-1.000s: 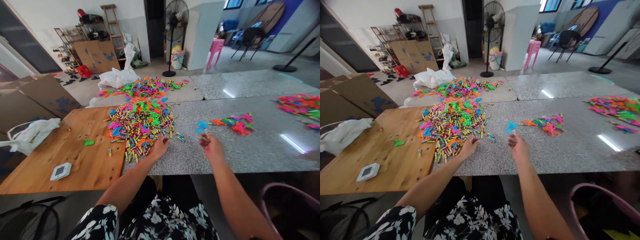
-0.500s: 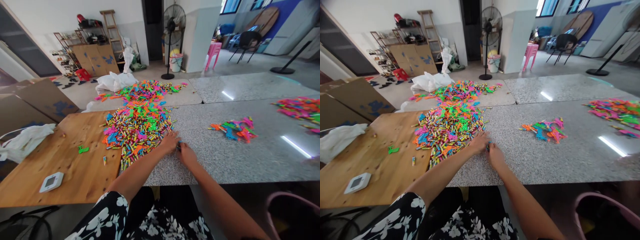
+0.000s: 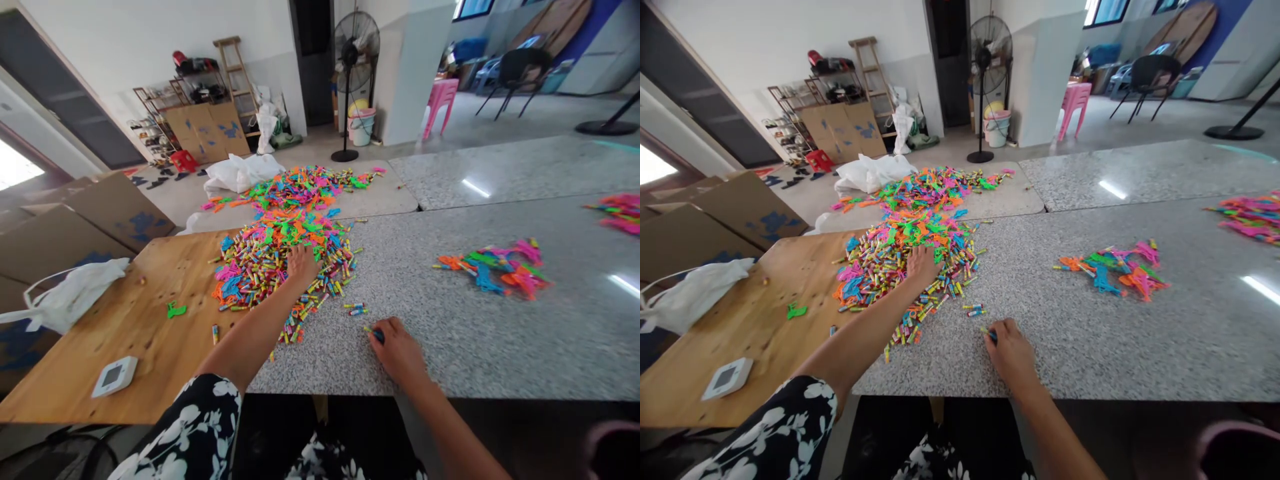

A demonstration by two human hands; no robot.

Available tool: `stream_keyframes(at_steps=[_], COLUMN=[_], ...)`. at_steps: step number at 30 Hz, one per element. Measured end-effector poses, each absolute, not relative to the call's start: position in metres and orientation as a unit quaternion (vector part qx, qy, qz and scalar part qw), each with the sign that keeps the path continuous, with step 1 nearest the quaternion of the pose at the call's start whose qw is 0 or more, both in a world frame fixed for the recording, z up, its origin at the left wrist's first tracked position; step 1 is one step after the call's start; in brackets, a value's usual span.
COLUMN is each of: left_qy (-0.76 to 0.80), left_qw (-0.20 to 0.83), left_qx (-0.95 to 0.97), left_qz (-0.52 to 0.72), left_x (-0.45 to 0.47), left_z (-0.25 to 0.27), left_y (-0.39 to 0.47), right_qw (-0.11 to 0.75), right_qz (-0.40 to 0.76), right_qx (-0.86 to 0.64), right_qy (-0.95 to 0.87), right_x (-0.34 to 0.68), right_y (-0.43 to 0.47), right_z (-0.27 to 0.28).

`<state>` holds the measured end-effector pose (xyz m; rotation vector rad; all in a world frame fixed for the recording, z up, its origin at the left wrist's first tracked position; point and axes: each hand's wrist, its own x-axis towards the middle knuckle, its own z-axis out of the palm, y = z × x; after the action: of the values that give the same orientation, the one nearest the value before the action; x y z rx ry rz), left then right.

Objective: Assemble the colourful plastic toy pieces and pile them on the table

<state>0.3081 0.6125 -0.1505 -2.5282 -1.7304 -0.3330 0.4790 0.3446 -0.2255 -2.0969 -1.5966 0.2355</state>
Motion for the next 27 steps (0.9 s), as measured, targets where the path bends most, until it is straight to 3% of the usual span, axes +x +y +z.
stream_keyframes(at_steps=[4, 9, 11, 14, 16, 18, 27], left_qy=[-0.539, -0.581, -0.598, -0.549, -0.476, -0.419, -0.367], left_qw=[0.003, -0.127, -0.222, -0.447, -0.592, -0.668, -0.72], left_qx=[-0.841, -0.786, -0.731, -0.603, -0.514, -0.465, -0.45], left_qz=[-0.058, -0.167, -0.244, -0.368, -0.398, -0.401, -0.381], left_x=[0.299, 0.285, 0.278, 0.271, 0.27, 0.271, 0.27], left_z=[-0.144, -0.132, -0.127, -0.124, -0.122, -0.12, -0.099], left_y=[0.621, 0.615, 0.603, 0.57, 0.54, 0.512, 0.459], right_qw=[0.262, 0.418, 0.502, 0.609, 0.649, 0.67, 0.683], right_qz=[0.128, 0.264, 0.343, 0.439, 0.473, 0.494, 0.507], right_qx=[-0.778, -0.77, -0.716, -0.595, -0.529, -0.483, -0.43], right_qy=[-0.556, -0.404, -0.343, -0.287, -0.274, -0.272, -0.303], right_x=[0.478, 0.487, 0.484, 0.469, 0.454, 0.441, 0.413], right_y=[0.355, 0.362, 0.363, 0.366, 0.371, 0.376, 0.382], right_z=[-0.216, -0.201, -0.19, -0.168, -0.153, -0.141, -0.126])
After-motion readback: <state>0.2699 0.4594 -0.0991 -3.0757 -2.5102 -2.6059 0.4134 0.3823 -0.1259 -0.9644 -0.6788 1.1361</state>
